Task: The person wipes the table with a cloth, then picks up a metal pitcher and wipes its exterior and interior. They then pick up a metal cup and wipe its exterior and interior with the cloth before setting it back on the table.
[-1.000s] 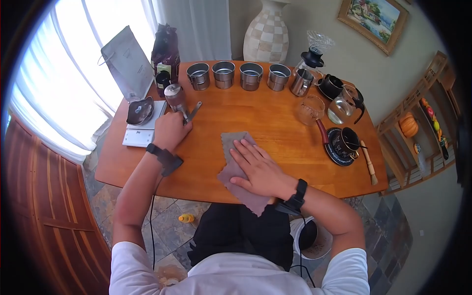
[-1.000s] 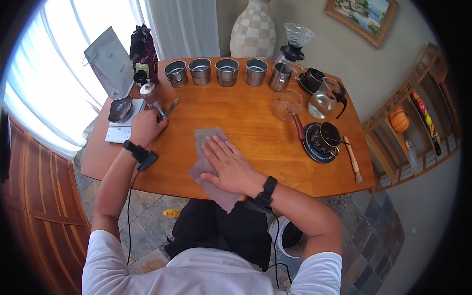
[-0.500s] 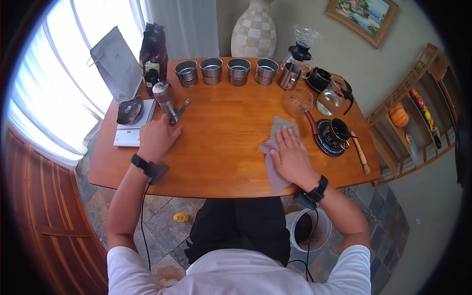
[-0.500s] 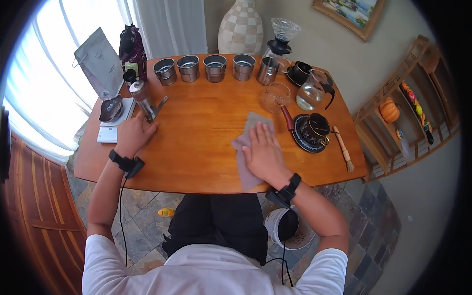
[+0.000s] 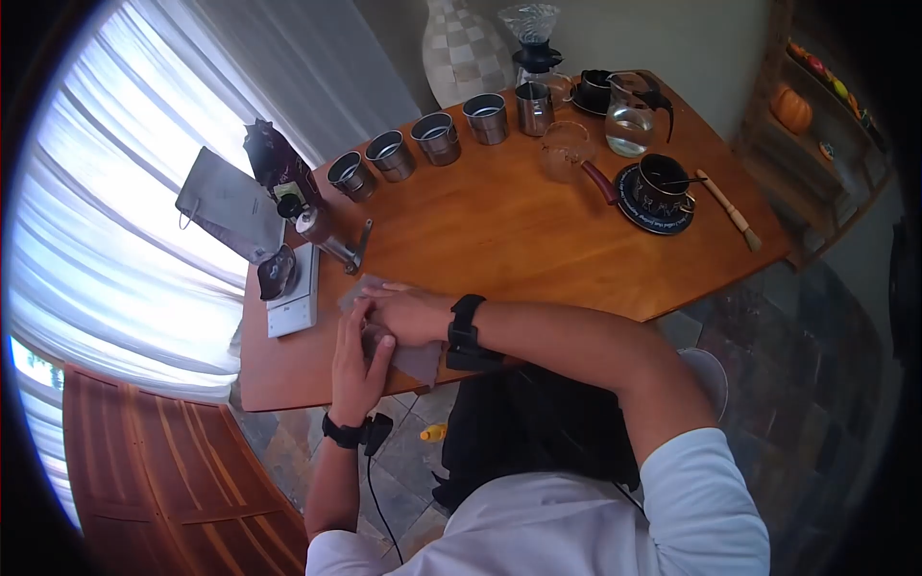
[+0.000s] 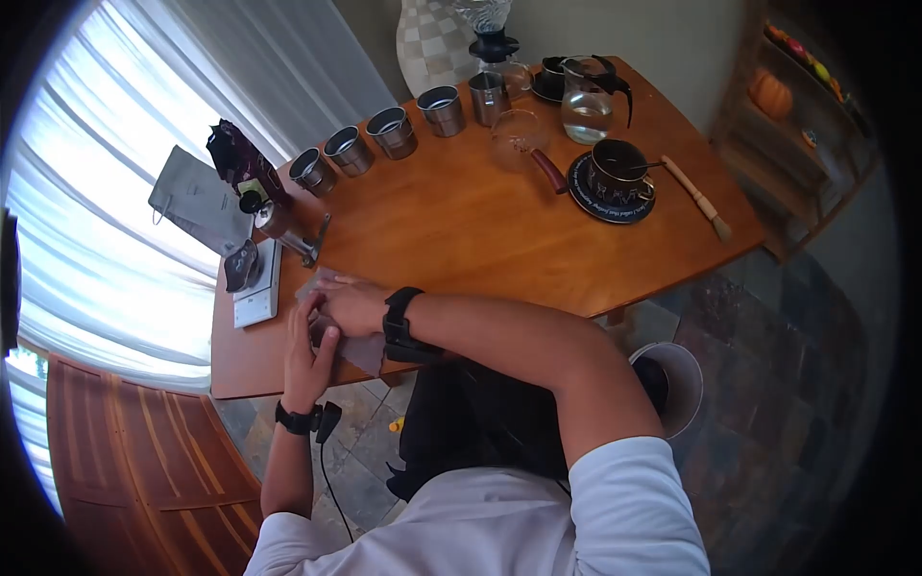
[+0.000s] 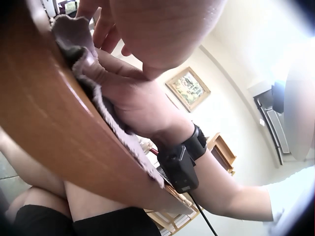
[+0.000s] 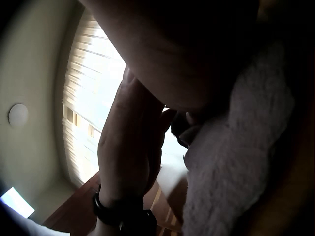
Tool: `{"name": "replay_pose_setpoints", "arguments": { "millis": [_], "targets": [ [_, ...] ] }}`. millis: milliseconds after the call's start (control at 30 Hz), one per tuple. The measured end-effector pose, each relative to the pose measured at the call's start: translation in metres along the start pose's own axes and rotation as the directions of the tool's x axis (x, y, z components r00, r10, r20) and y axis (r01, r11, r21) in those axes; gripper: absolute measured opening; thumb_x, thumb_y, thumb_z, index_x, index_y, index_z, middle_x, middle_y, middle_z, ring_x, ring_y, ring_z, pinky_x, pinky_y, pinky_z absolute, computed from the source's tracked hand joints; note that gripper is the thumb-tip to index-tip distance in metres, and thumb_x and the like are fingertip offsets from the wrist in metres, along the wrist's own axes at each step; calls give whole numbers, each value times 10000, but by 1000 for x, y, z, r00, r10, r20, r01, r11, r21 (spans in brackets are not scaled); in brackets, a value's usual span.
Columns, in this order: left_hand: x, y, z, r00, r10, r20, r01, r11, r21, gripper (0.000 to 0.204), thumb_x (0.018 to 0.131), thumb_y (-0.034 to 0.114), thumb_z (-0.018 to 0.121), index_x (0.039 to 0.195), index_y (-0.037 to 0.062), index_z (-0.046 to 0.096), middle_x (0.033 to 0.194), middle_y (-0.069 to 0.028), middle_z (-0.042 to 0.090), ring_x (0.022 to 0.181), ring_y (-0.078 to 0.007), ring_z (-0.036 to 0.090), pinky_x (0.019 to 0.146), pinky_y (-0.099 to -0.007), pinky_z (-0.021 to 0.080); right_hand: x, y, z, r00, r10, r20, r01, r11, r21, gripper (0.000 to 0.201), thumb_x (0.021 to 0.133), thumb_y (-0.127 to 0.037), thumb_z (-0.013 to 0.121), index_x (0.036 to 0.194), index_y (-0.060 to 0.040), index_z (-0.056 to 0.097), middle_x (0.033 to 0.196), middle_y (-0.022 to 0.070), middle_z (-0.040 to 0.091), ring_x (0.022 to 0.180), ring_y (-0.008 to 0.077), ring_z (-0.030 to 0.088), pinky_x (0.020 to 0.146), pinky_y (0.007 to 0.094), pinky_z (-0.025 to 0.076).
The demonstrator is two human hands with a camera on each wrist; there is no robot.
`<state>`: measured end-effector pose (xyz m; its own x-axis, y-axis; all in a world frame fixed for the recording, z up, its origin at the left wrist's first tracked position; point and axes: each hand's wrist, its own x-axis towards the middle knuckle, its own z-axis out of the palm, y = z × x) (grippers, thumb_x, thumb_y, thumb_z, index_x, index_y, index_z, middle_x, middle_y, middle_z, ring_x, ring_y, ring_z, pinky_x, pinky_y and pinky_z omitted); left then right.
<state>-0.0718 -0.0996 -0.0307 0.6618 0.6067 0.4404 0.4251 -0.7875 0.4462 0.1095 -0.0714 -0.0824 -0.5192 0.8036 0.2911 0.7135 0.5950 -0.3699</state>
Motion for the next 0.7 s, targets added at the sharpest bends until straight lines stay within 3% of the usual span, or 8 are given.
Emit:
{"name": "replay_pose_setpoints", "arguments": {
  "millis": [67, 167, 233, 300, 367, 433, 533, 700],
  "targets": [
    [-19, -3, -6, 995, -96, 28, 96, 995, 0, 608, 967, 199, 673, 1495, 15, 433, 1384, -236, 532, 1263, -417, 542, 1057, -447, 441, 10, 11, 7, 998, -34, 45, 29, 995, 94, 554, 976, -316, 596, 1468, -70, 532, 1589, 161, 437, 1517, 352, 326, 1245, 487, 244],
    [-40, -1, -11, 979, -176, 107, 166, 981, 97, 609, 970, 165, 662, 1512, 25, 421, 1436, -208, 516, 1331, -373, 516, 1117, -429, 401, 7, 10, 12, 998, -53, 26, 52, 998, 39, 557, 989, -343, 574, 1470, -66, 530, 1610, 149, 413, 1527, 341, 315, 1250, 470, 231],
    [-51, -1, -4, 985, -165, 51, 158, 981, 116, 559, 972, 176, 668, 1464, 15, 457, 1389, -202, 540, 1295, -355, 540, 1098, -427, 412, 4, -10, 14, 999, -45, 18, 45, 999, -18, 558, 999, -358, 554, 1472, -64, 527, 1616, 142, 407, 1529, 326, 316, 1251, 463, 227],
    [-61, -7, -3, 981, -178, -81, 185, 979, 91, 496, 968, 187, 679, 1394, 4, 502, 1311, -221, 570, 1211, -392, 568, 1047, -442, 436, 6, -27, 26, 999, -42, 6, 43, 997, -70, 560, 1009, -373, 535, 1474, -61, 524, 1621, 134, 401, 1532, 311, 317, 1253, 456, 223],
    [-66, -8, -13, 967, -244, -79, 248, 967, 54, 450, 978, 185, 667, 1363, 3, 519, 1299, -217, 578, 1207, -386, 572, 1045, -435, 438, 8, -38, 33, 990, -138, 13, 138, 989, -53, 560, 1029, -383, 496, 1480, -52, 512, 1622, 131, 402, 1534, 283, 319, 1253, 448, 226],
    [-73, -12, -21, 945, -318, -73, 320, 948, 9, 406, 988, 183, 655, 1332, 3, 536, 1287, -212, 586, 1204, -380, 575, 1043, -429, 439, 0, -37, 34, 991, -131, 38, 132, 991, -3, 569, 1028, -372, 507, 1493, -45, 494, 1624, 137, 397, 1532, 268, 324, 1256, 445, 223],
    [-77, -23, -24, 942, -310, -130, 320, 945, 65, 375, 1015, 182, 610, 1341, 9, 544, 1308, -200, 590, 1232, -374, 570, 1061, -425, 432, -31, -27, 23, 996, -89, -7, 89, 993, -75, 587, 1024, -390, 525, 1495, -42, 491, 1619, 140, 404, 1536, 270, 314, 1259, 443, 220],
    [-75, -30, -17, 954, -254, -161, 271, 958, 92, 404, 1023, 200, 592, 1376, 9, 546, 1353, -195, 587, 1283, -384, 551, 1093, -446, 416, -131, 16, -41, 976, 171, -137, -188, 975, -122, 650, 1030, -440, 522, 1529, -32, 439, 1640, 149, 357, 1543, 290, 285, 1263, 445, 212]
  ]
}}
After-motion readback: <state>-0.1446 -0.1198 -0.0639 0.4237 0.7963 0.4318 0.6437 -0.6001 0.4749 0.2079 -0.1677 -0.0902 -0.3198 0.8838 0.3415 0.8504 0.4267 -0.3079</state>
